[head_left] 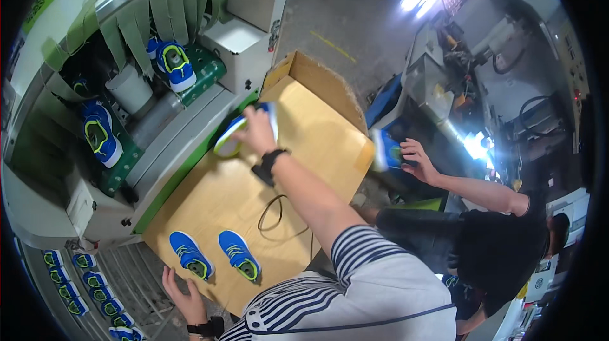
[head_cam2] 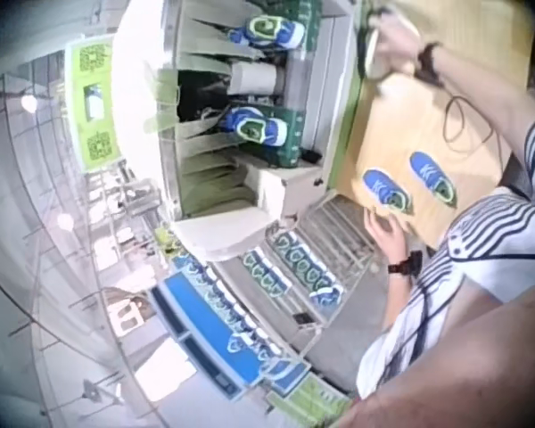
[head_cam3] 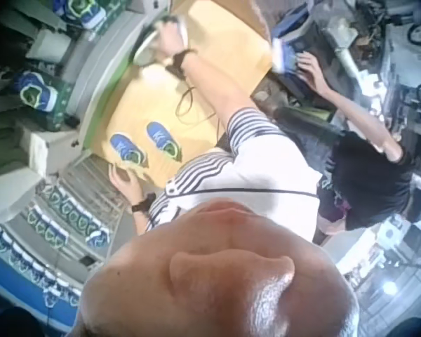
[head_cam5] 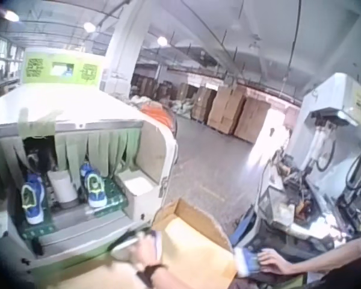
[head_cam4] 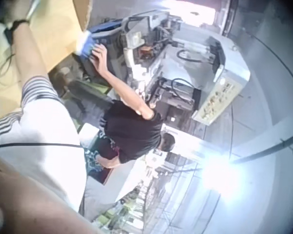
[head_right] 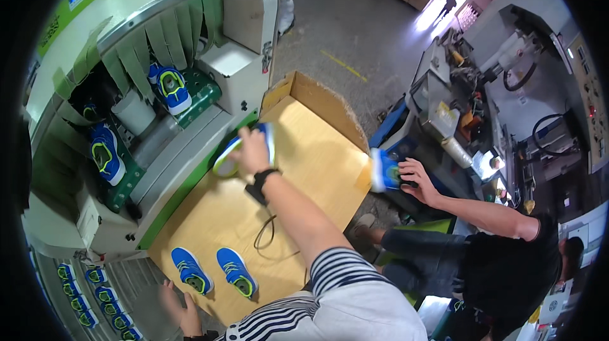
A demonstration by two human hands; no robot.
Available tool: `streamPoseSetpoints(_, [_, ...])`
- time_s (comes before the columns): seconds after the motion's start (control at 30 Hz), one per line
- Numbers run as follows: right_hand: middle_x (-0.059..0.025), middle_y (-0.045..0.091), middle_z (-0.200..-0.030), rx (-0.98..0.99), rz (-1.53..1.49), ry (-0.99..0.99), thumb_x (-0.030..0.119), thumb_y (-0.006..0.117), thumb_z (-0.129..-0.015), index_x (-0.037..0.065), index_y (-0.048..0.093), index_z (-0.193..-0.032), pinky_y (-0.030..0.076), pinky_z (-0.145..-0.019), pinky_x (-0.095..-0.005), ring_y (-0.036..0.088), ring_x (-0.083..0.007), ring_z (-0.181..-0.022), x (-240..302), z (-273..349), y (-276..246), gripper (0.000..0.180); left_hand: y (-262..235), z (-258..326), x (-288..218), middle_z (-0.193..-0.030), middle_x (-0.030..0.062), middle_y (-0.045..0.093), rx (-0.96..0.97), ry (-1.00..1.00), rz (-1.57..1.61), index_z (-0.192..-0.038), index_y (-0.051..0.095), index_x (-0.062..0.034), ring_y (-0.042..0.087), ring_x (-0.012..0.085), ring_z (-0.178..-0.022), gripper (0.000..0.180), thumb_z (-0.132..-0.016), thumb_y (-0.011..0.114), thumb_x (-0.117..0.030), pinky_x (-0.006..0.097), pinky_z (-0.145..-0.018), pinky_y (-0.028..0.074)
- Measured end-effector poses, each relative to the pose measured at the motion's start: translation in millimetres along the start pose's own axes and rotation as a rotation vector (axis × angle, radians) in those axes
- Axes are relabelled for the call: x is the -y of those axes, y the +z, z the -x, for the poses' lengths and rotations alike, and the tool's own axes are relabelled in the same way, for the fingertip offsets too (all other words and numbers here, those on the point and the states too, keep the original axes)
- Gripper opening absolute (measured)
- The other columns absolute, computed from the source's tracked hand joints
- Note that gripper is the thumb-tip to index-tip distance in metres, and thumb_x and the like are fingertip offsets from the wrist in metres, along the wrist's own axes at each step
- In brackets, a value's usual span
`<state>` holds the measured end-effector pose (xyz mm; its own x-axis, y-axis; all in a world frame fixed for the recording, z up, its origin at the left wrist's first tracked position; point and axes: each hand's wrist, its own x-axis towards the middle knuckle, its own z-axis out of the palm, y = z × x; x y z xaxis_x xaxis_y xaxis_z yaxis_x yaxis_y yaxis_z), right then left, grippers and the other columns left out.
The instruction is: The person picks up blue and green sneakers from a conveyor belt and a wooden table, inspects them by turning them over and checking the soles, and places them back on the table or conveyor. The person handles the shoes one by one in a factory setting.
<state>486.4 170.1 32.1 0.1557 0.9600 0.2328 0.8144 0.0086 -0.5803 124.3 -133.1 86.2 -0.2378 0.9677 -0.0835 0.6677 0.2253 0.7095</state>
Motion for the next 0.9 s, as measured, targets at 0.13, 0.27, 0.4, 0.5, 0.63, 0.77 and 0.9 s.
streamPoseSetpoints(0.13, [-0.0236, 0.048, -0.132, 0.032, -0.184, -0.404, 0.001, 0.076, -0.068, 0.012, 0.059, -0.121, 0.047, -0.099, -0.0466, 0.052, -0.0433, -0.118, 80.0, 87.5, 1.6, 0.057, 24.9, -16.8, -27.0, -0.149, 0.0193, 0.041, 0.063, 0.235, 0.07, -0.135, 0.05, 0.0003, 0.039, 0.0363, -0.139, 0.049, -0.088, 0.06, -0.002, 0.045, -0.115, 0.031])
streamPoseSetpoints(0.27, [-0.0238, 0.054, -0.119, 0.246, -0.182, -0.361, 0.007, 0.061, -0.08, 0.005, 0.062, -0.106, 0.05, -0.09, -0.0493, 0.055, -0.0425, -0.108, 94.8, 171.9, 8.9, 0.026, 63.5, -48.6, -27.9, -0.149, 0.0196, 0.044, 0.084, 0.323, 0.128, -0.139, 0.049, -0.0022, 0.039, 0.0359, -0.14, 0.052, -0.089, 0.061, -0.004, 0.043, -0.116, 0.03])
streamPoseSetpoints(0.4, [-0.0249, 0.061, -0.102, 0.457, -0.143, -0.417, 0.014, 0.06, -0.084, 0.0, 0.064, -0.099, 0.049, -0.084, -0.0505, 0.057, -0.0433, -0.099, 30.8, 249.0, 28.9, 0.021, 85.8, -77.2, -27.6, -0.145, 0.0184, 0.049, 0.108, 0.368, 0.124, -0.14, 0.05, -0.0034, 0.043, 0.0332, -0.138, 0.049, -0.094, 0.06, -0.014, 0.04, -0.116, 0.031])
streamPoseSetpoints(0.5, [-0.0225, 0.058, -0.113, 0.53, -0.209, -0.309, 0.022, 0.069, -0.086, -0.002, 0.063, -0.107, 0.047, -0.095, -0.0484, 0.055, -0.0416, -0.108, 38.7, 271.2, -30.2, 0.032, 84.3, -86.7, -30.3, -0.143, 0.0257, 0.048, 0.1, 0.265, 0.171, -0.138, 0.047, 0.0032, 0.043, 0.0384, -0.136, 0.051, -0.095, 0.061, -0.021, 0.043, -0.115, 0.033])
streamPoseSetpoints(0.63, [-0.026, 0.048, -0.134, 0.636, -0.366, -0.147, 0.032, 0.08, -0.081, -0.001, 0.045, -0.138, 0.04, -0.108, -0.0469, 0.048, -0.0429, -0.125, 38.8, 308.4, -45.4, 0.075, 110.8, -125.6, -31.9, -0.154, 0.0293, 0.035, 0.286, 0.084, 0.237, -0.152, 0.033, -0.0002, 0.031, 0.0385, -0.146, 0.095, -0.083, 0.077, -0.049, 0.042, -0.118, 0.029])
streamPoseSetpoints(0.77, [-0.0309, 0.033, -0.149, 0.692, -0.336, -0.238, 0.042, 0.09, -0.067, -0.002, 0.019, -0.153, 0.033, -0.115, -0.0481, 0.035, -0.0487, -0.136, 67.1, 311.8, -9.5, 0.12, 170.9, -158.1, -44.1, -0.158, 0.0286, 0.024, 0.33, 0.379, 0.027, -0.153, 0.026, -0.0031, 0.025, 0.0422, -0.148, 0.107, -0.073, 0.085, -0.045, 0.046, -0.117, 0.03])
streamPoseSetpoints(0.9, [-0.029, 0.042, -0.146, 0.706, -0.432, -0.16, 0.021, 0.08, -0.074, -0.001, 0.032, -0.148, 0.037, -0.112, -0.0468, 0.043, -0.0445, -0.132, 57.1, 298.5, -4.9, 0.091, 199.5, -155.4, -36.1, -0.141, 0.0275, 0.041, 0.262, 0.339, 0.215, -0.147, 0.026, -0.0117, 0.042, 0.041, -0.134, 0.093, -0.069, 0.078, -0.011, 0.044, -0.113, 0.037])
